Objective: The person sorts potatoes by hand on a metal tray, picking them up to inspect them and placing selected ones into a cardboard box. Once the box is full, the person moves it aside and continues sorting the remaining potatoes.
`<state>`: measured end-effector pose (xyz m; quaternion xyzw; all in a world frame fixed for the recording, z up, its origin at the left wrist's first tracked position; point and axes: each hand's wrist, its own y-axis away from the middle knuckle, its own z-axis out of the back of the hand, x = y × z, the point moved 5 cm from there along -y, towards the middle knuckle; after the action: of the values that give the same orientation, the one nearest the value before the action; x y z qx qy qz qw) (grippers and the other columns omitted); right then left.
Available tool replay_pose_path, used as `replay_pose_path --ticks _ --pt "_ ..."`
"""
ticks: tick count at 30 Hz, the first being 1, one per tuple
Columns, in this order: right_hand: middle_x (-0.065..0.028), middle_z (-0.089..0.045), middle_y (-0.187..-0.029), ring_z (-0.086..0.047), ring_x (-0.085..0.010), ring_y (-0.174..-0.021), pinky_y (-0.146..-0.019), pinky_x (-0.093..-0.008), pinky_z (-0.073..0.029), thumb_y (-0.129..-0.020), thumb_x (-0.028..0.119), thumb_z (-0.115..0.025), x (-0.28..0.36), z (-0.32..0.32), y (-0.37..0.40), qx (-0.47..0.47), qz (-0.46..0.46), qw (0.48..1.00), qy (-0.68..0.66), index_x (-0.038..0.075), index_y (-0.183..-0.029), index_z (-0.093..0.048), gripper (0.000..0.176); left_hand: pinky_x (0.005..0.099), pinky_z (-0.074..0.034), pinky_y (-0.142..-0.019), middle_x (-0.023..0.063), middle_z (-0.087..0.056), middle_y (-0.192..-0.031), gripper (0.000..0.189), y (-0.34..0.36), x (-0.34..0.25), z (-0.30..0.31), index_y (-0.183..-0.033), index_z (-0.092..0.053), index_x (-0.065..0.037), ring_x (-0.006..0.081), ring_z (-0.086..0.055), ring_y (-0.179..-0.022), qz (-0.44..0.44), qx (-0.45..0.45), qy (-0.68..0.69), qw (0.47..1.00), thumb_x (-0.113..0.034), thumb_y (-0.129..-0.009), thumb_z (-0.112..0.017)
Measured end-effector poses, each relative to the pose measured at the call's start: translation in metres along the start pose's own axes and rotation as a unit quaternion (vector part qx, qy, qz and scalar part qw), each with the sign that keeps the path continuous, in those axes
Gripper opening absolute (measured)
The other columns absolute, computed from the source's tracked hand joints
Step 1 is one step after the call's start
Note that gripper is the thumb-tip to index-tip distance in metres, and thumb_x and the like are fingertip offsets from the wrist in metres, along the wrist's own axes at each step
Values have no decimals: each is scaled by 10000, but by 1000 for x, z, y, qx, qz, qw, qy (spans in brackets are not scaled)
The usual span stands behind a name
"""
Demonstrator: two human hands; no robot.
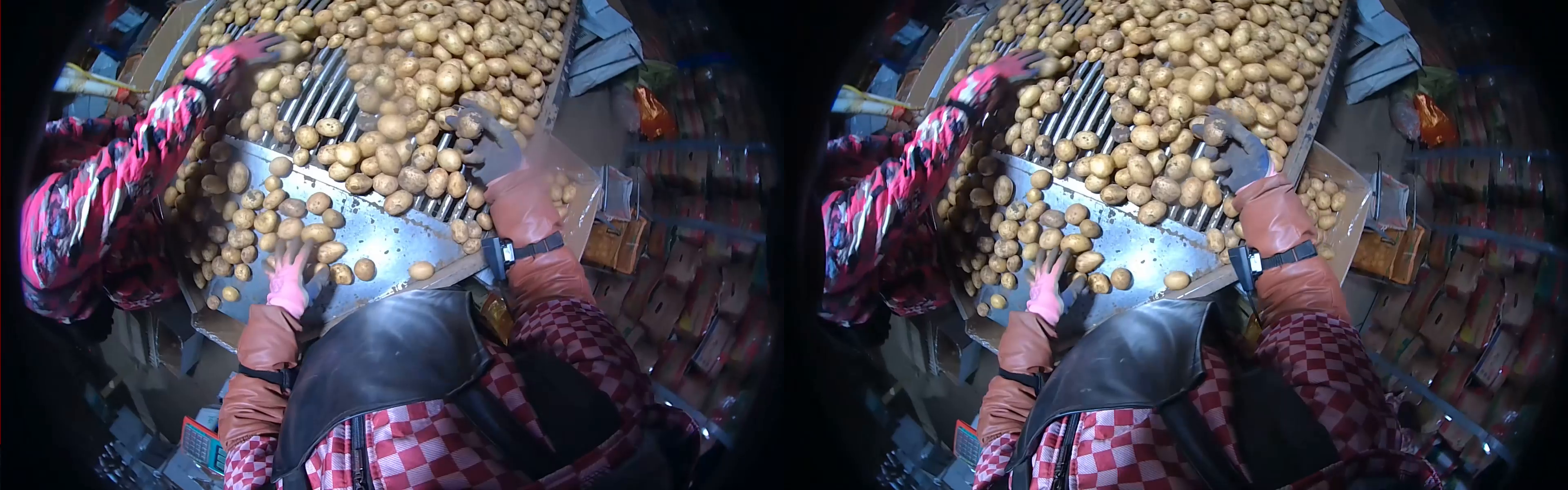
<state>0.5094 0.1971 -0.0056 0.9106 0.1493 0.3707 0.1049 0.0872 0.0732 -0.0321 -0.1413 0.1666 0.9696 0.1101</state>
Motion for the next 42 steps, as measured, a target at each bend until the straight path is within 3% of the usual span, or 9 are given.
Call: replay_pose_path --ticks 7,13,18,21,24,28,34,39,42 --pt "-71 -674 -1030 -534 -89 -728 -617 -248 -460 -947 547 -555 -50 -26 28 -17 162 930 328 114 -1324 -586 575 434 -474 -971 238 -645 -1157 609 -42 -117 79 -1428 -497 -125 396 -613 -1103 -66 34 309 948 -299 -894 -733" --pt "-44 -648 -981 -633 -129 -841 -724 -277 -534 -1000 207 -526 -96 -70 39 12 164 932 323 38 -1083 -636 217 390 -527 -892 222 -669 -1148 860 -63 -195 73 -1525 -337 -130 307 -683 -962 -160 1 321 934 -426 -842 -767" --pt "-100 -662 -1031 -648 -232 -980 -887 -386 -543 -1032 221 -445 -118 -37 39 68 20 969 -237 60 -1121 -628 260 318 -559 -677 149 -658 -1171 724 -77 -209 38 -1449 -433 -48 196 -673 -937 -151 17 439 885 -319 -870 -773" --pt "-102 -664 -1041 -651 -245 -978 -868 -413 -548 -1030 260 -451 -112 -12 42 -2 80 992 -100 71 -1121 -630 277 280 -536 -581 130 -643 -1191 689 -84 -225 22 -1457 -411 -30 165 -667 -914 -104 105 554 819 -301 -914 -738" --pt "-102 -670 -1032 -659 -232 -942 -842 -367 -556 -1020 244 -491 -98 -28 62 99 48 967 -229 72 -1155 -633 261 342 -475 -990 172 -516 -1370 616 -83 -235 18 -1449 -413 10 207 -540 -1214 -133 115 532 829 -225 -951 -689" --pt "-97 -665 -991 -664 -227 -877 -801 -348 -563 -1017 314 -531 -69 -16 76 -54 170 950 256 72 -1272 -586 356 308 -518 -915 137 -567 -1338 648 -83 -243 21 -1538 -289 -22 175 -600 -1092 -200 131 585 775 -186 -1001 -613" --pt "-81 -636 -895 -667 -212 -755 -604 -326 -537 -907 442 -714 -62 -21 73 23 -4 971 237 40 -1159 -586 491 349 -468 -997 196 -559 -1394 787 -86 -242 43 -1591 -154 -86 244 -592 -1175 -208 121 252 937 -126 -961 -625" --pt "-71 -647 -930 -659 -183 -875 -747 -315 -538 -954 357 -675 -69 -47 71 -17 -38 998 43 31 -1066 -608 351 335 -492 -952 135 -619 -1285 647 -97 -233 33 -1487 -400 -48 220 -612 -1131 -218 39 340 914 -93 -916 -700" --pt "-56 -655 -943 -645 -162 -903 -751 -304 -540 -986 306 -629 -69 -32 54 -100 200 929 295 29 -1128 -616 312 319 -492 -951 126 -612 -1293 636 -102 -221 23 -1478 -423 -38 172 -592 -1130 -124 119 525 833 -131 -919 -710"
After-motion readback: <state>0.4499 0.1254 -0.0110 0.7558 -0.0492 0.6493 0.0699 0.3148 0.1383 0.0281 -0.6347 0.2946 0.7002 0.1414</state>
